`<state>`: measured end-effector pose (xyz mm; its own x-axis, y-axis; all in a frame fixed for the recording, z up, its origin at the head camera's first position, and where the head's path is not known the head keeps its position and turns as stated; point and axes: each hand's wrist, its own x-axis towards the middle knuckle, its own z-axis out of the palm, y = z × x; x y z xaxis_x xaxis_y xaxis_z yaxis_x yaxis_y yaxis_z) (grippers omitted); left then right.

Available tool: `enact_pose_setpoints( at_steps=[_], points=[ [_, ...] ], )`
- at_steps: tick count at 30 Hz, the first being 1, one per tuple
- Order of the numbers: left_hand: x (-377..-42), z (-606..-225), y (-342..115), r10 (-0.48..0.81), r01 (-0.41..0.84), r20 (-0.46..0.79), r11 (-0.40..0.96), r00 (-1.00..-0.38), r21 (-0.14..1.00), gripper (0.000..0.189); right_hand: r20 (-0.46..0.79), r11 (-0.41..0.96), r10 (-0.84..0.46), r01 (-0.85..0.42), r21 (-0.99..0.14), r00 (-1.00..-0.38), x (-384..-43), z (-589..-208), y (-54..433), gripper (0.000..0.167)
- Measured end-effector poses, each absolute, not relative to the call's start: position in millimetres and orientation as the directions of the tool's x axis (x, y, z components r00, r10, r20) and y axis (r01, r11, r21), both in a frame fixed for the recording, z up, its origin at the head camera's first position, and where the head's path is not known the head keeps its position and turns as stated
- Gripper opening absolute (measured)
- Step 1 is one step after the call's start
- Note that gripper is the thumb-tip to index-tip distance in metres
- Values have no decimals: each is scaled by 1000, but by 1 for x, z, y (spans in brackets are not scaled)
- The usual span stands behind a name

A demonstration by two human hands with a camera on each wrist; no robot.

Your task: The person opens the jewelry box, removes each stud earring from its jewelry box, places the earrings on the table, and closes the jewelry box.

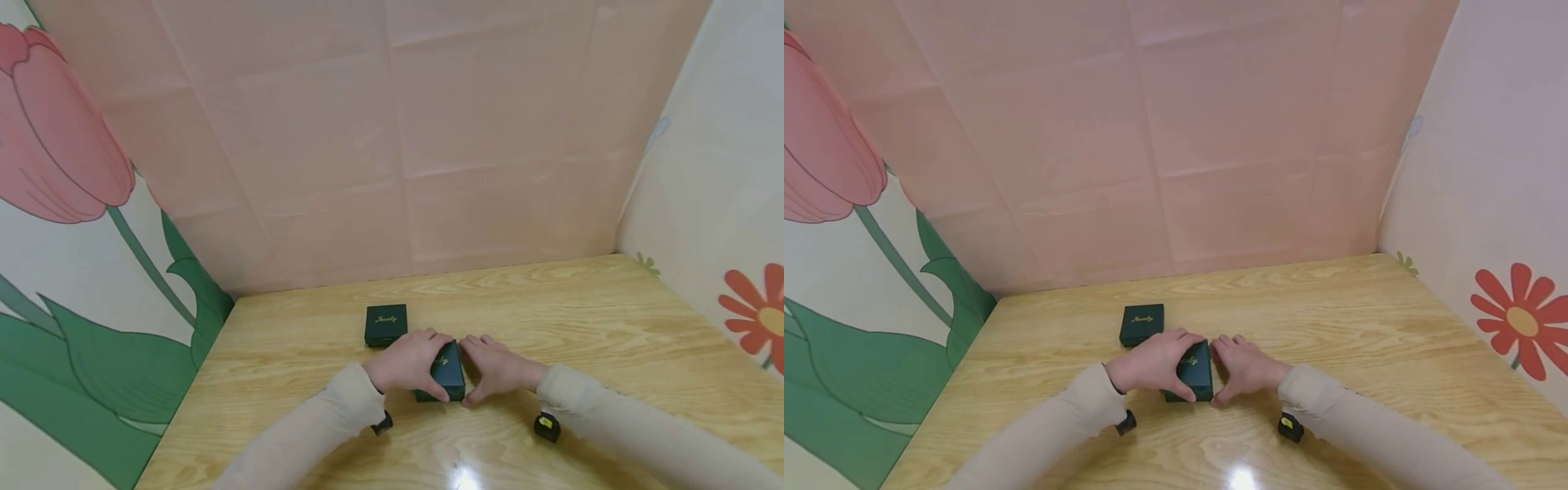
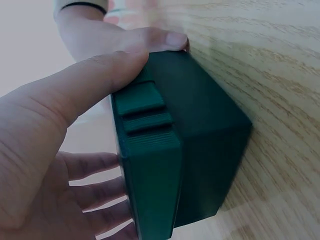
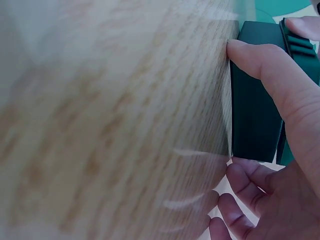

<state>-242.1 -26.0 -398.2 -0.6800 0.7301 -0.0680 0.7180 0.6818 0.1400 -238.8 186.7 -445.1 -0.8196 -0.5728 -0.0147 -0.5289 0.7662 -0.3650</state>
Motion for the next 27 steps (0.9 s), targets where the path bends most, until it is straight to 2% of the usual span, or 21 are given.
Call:
enact_pose_setpoints(
  at_steps=[10,27],
  points=[
    [-242,-403,-22,737,721,-84,674,-671,162,94,11,757,-586,-552,-350,-810,-238,-446,188,90],
    [-244,-413,-23,739,700,-123,668,-662,252,98,22,734,-608,-572,-366,-794,-239,-448,189,80]
  ],
)
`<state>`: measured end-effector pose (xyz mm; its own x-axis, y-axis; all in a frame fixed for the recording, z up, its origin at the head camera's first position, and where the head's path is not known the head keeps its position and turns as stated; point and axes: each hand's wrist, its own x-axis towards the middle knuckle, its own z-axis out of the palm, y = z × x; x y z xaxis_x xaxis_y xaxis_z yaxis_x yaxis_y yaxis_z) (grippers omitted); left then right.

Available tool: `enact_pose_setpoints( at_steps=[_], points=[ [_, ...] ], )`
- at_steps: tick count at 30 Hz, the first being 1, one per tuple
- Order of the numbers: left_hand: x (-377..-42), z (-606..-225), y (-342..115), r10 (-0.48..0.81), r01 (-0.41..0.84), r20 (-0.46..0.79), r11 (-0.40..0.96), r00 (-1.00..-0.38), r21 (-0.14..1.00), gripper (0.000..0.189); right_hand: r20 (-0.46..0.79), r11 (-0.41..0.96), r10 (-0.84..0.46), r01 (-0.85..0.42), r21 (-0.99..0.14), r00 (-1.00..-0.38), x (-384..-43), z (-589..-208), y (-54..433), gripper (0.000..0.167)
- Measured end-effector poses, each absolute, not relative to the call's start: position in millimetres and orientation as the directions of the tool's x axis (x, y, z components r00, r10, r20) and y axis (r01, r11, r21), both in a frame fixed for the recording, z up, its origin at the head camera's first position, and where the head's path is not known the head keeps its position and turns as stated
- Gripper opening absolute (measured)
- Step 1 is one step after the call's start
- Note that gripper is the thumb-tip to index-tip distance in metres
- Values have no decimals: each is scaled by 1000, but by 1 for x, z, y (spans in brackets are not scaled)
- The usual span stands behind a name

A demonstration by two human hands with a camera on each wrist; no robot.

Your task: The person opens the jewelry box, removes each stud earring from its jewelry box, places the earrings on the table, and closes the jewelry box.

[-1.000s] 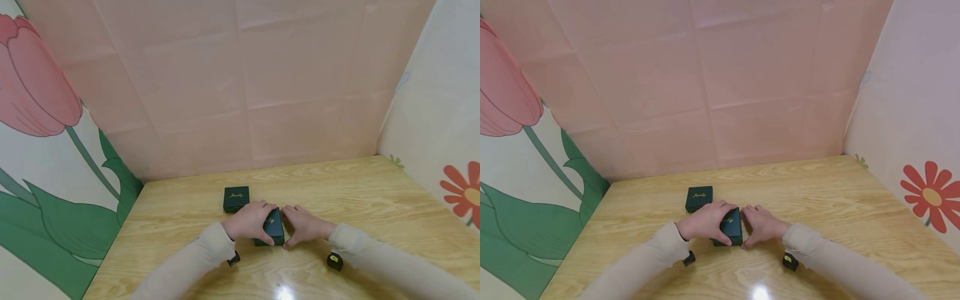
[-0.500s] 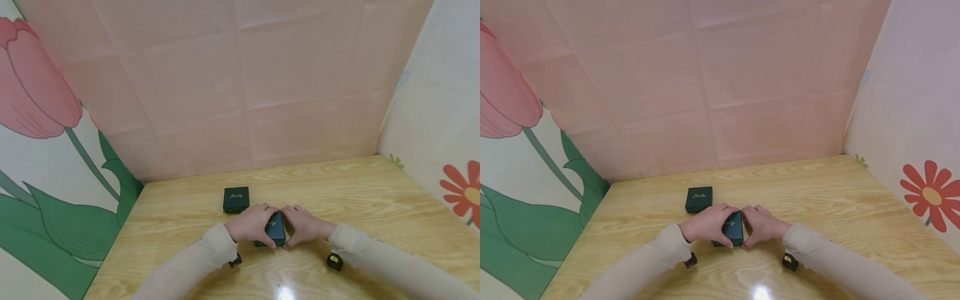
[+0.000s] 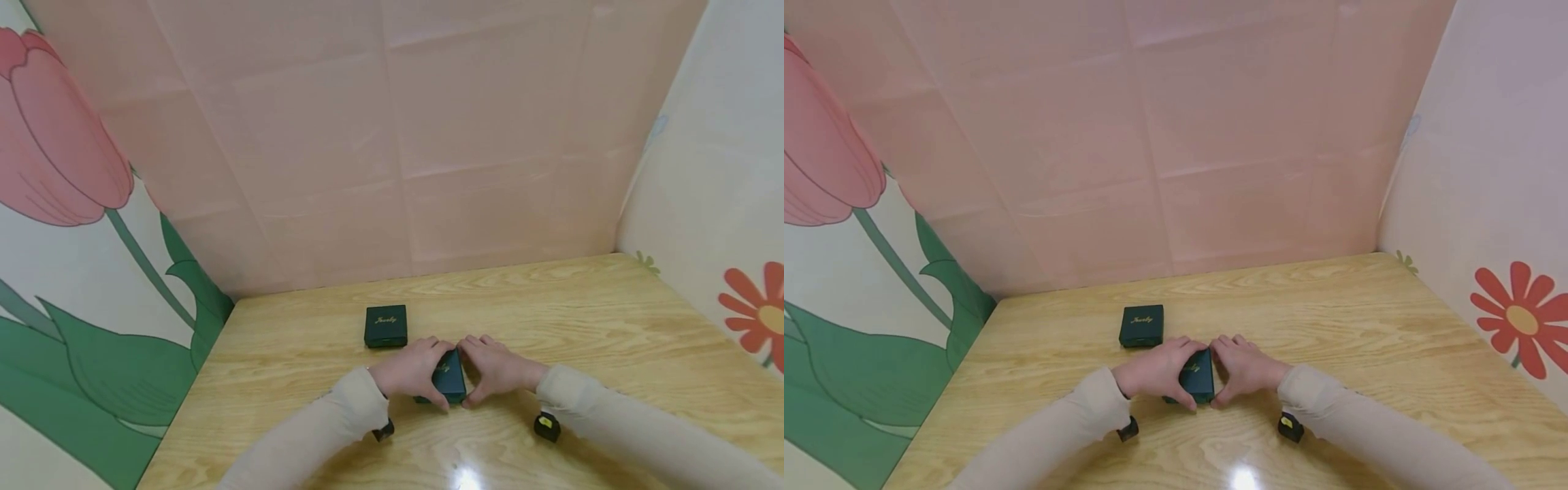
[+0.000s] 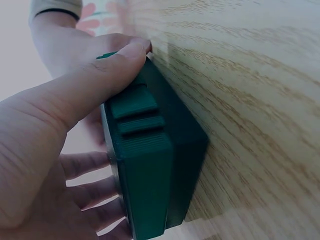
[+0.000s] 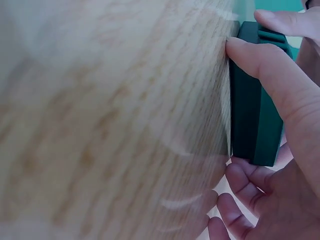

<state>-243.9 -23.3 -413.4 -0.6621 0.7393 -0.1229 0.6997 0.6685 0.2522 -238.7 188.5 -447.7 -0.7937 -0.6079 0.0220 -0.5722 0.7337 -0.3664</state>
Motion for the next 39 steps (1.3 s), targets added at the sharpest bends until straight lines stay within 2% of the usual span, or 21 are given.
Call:
enact_pose_setpoints(
  at_steps=[6,15,23,28,32,39],
  points=[
    [-244,-414,-24,731,687,-132,676,-669,266,99,5,735,-612,-571,-367,-791,-239,-446,189,83],
    [-247,-413,-33,708,664,-162,703,-687,256,119,-26,742,-611,-561,-366,-791,-240,-444,188,90],
    [-247,-418,-45,684,624,-252,729,-685,282,113,-94,760,-587,-508,-405,-804,-239,-439,188,95],
    [-249,-423,-46,697,640,-208,715,-686,281,108,-57,734,-589,-505,-454,-806,-238,-440,188,97],
    [-251,-423,-46,703,653,-194,708,-684,269,107,-14,701,-601,-519,-489,-799,-238,-442,189,92],
    [-259,-412,-37,709,670,-153,702,-688,242,108,3,708,-586,-514,-485,-811,-248,-429,192,88]
  ],
)
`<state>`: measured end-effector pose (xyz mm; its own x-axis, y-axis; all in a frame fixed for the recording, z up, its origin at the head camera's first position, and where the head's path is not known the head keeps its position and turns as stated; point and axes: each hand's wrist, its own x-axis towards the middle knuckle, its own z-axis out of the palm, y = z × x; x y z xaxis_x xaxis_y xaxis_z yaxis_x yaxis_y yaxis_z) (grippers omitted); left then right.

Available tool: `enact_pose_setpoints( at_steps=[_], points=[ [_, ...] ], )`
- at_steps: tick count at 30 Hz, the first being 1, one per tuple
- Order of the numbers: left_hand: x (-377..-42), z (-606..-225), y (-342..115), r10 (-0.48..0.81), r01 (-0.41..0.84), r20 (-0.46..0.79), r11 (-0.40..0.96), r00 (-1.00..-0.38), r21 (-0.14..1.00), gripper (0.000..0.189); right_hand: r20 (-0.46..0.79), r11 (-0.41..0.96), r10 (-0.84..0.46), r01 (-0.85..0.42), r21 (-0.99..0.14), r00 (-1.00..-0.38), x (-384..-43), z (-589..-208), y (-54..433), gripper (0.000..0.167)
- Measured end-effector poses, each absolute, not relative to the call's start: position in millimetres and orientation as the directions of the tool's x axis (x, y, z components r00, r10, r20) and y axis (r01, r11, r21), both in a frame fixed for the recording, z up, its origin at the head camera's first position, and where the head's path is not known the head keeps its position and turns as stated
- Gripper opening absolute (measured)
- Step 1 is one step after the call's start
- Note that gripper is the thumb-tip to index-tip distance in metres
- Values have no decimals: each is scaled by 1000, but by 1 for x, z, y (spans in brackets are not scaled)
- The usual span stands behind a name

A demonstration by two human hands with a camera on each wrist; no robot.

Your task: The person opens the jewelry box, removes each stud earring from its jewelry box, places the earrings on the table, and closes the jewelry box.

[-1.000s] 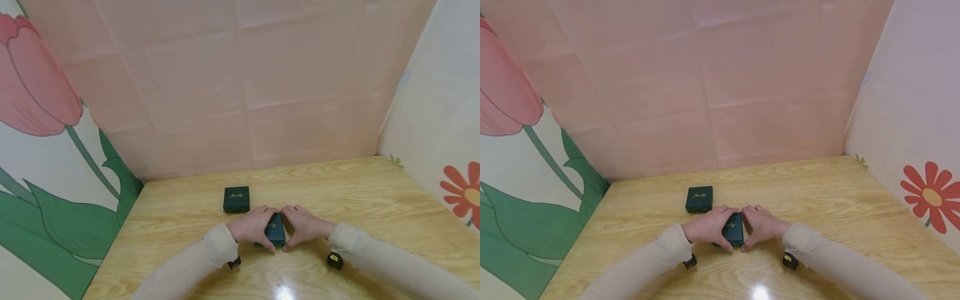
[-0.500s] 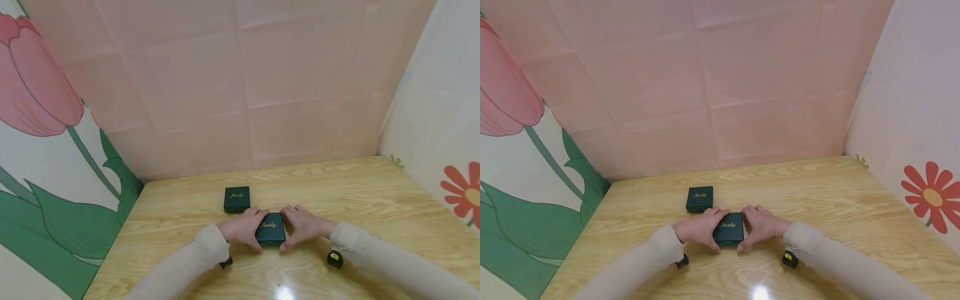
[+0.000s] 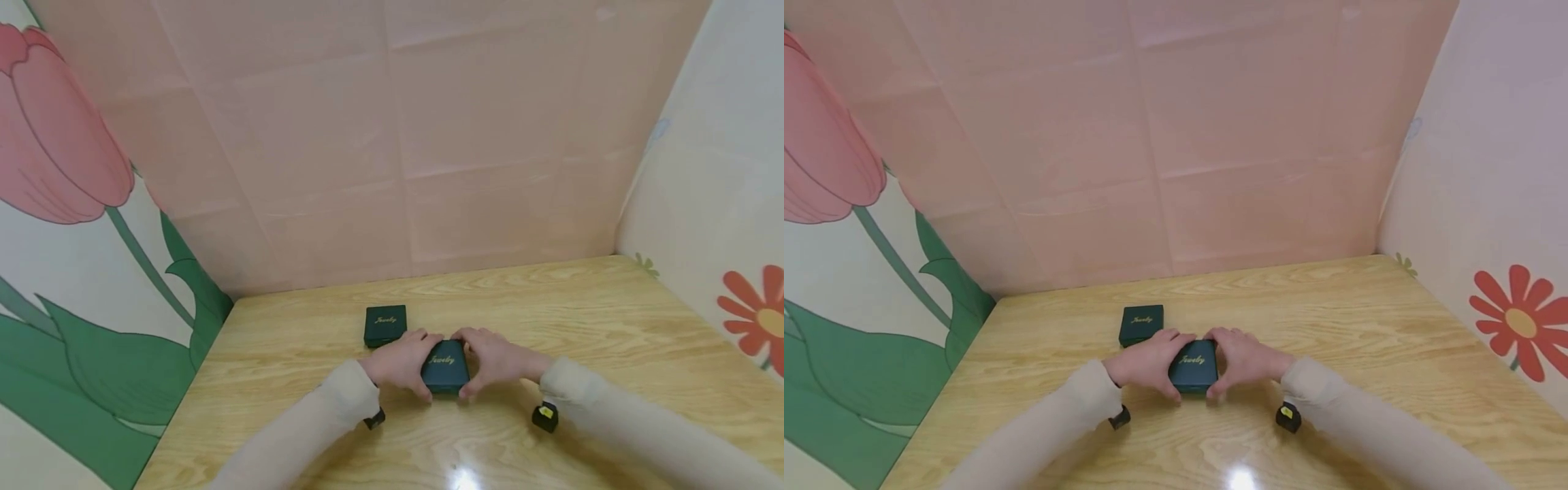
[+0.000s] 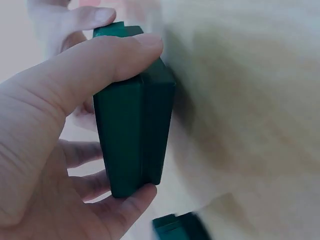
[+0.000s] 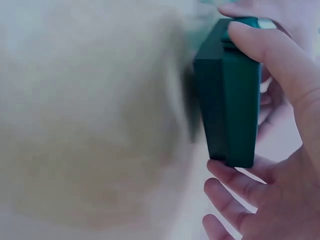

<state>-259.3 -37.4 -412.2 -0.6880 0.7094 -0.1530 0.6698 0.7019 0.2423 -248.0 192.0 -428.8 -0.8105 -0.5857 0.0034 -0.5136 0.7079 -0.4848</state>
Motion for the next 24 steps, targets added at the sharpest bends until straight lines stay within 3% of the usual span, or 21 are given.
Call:
enact_pose_setpoints(
  at_steps=[10,18,24],
  points=[
    [-297,-386,-16,616,581,-147,783,-774,224,109,-23,743,-577,-513,-431,-816,-300,-390,202,90],
    [-330,-401,1,589,547,-217,806,-779,225,110,-124,791,-526,-431,-435,-841,-330,-403,211,91],
    [-340,-411,10,576,541,-250,817,-779,199,110,-154,750,-566,-429,-503,-810,-334,-409,216,83]
  ],
)
